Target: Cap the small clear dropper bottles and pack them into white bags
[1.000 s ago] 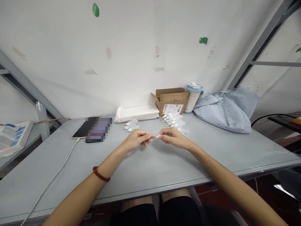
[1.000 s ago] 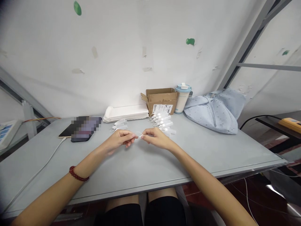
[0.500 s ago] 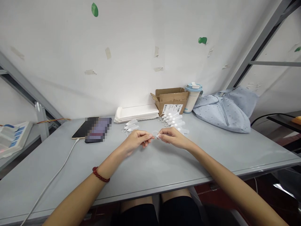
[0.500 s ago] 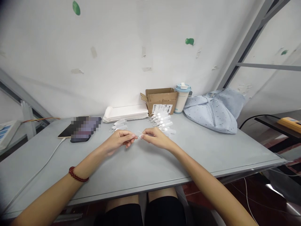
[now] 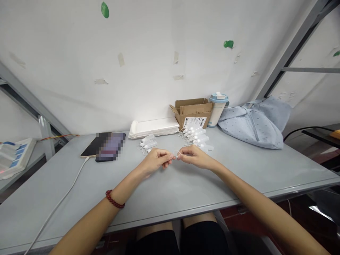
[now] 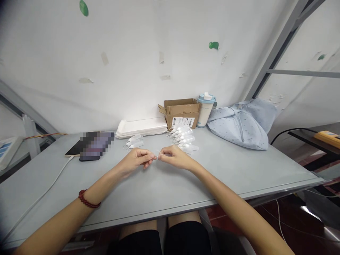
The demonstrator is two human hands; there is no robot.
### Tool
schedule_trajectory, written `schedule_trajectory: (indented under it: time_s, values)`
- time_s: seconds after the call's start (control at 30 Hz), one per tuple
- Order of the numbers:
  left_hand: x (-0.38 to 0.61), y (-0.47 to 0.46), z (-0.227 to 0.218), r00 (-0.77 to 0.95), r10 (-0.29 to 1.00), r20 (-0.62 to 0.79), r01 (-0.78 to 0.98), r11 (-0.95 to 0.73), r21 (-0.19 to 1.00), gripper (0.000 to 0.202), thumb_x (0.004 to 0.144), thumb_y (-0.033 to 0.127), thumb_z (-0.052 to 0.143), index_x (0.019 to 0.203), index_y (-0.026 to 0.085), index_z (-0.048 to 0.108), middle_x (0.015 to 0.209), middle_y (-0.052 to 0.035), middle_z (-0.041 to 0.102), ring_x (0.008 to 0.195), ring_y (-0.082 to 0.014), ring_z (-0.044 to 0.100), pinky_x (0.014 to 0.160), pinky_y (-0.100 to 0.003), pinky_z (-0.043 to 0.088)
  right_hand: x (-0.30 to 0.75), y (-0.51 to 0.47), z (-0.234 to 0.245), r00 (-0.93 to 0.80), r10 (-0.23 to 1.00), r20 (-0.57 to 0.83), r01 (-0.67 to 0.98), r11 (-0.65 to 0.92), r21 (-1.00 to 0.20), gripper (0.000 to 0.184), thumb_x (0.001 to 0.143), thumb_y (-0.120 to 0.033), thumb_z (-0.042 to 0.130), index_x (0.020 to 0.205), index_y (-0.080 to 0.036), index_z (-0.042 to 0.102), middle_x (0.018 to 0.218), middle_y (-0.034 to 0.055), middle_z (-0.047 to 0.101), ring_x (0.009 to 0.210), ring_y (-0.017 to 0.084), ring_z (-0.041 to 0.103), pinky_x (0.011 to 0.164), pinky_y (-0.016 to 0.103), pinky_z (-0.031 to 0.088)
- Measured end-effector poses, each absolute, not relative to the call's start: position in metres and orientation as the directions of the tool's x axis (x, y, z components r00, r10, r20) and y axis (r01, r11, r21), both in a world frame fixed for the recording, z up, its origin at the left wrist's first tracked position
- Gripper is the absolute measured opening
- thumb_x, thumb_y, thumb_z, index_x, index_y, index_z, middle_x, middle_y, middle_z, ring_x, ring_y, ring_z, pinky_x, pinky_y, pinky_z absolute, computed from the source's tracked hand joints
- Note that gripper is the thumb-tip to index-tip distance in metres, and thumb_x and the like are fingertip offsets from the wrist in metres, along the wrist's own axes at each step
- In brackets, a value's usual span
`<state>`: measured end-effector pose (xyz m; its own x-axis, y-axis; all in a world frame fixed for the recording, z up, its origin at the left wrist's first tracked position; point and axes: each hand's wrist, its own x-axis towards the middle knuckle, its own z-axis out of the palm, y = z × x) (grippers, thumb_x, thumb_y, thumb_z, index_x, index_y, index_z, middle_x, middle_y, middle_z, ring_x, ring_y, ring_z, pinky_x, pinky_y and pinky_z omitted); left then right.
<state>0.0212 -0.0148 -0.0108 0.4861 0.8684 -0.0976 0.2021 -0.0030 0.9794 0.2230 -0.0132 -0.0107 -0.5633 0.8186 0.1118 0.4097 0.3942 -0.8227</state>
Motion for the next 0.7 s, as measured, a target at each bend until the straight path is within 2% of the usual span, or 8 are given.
schedule_trajectory:
  time_s: [0.27,0.47,0.7]
  values:
    - [0.0223,-0.0153,-0.0171,0.489,0.871,-0.045,0.259,-0.096,0.961,0.031,0.076,0.043,0.06,0.069,0.013,0.065,0.061,-0.0008,0.058,0.052,-0.0088,0.048,0.053,-0.022,0.039,0.2208,-0.0154,-0.0111,-0.586,0.802,0.114,0.391,0.403,-0.827,0.025,0.081,-0.032,0.048,0.066,-0.014,0.056,0.059,-0.0031,0.043,0.056,0.008,0.035,0.054,0.022,0.028]
    - [0.0236,-0.0179,-0.0176,0.481,0.875,-0.061,0.278,-0.087,0.957,0.027,0.077,0.038,0.058,0.07,0.013,0.064,0.06,-0.0002,0.056,0.051,-0.0085,0.047,0.051,-0.022,0.037,0.2181,-0.0162,-0.0142,-0.59,0.8,0.111,0.401,0.41,-0.819,0.024,0.081,-0.03,0.048,0.063,-0.015,0.052,0.058,-0.0037,0.041,0.056,0.008,0.033,0.053,0.022,0.027]
    - [0.0239,-0.0183,-0.0179,0.484,0.873,-0.056,0.264,-0.084,0.961,0.028,0.077,0.038,0.058,0.065,0.013,0.062,0.057,0.0008,0.054,0.049,-0.0083,0.047,0.051,-0.022,0.037,0.2158,-0.0181,-0.0134,-0.577,0.807,0.123,0.378,0.398,-0.836,0.022,0.081,-0.03,0.048,0.066,-0.014,0.054,0.061,-0.0023,0.045,0.059,0.009,0.038,0.057,0.022,0.03]
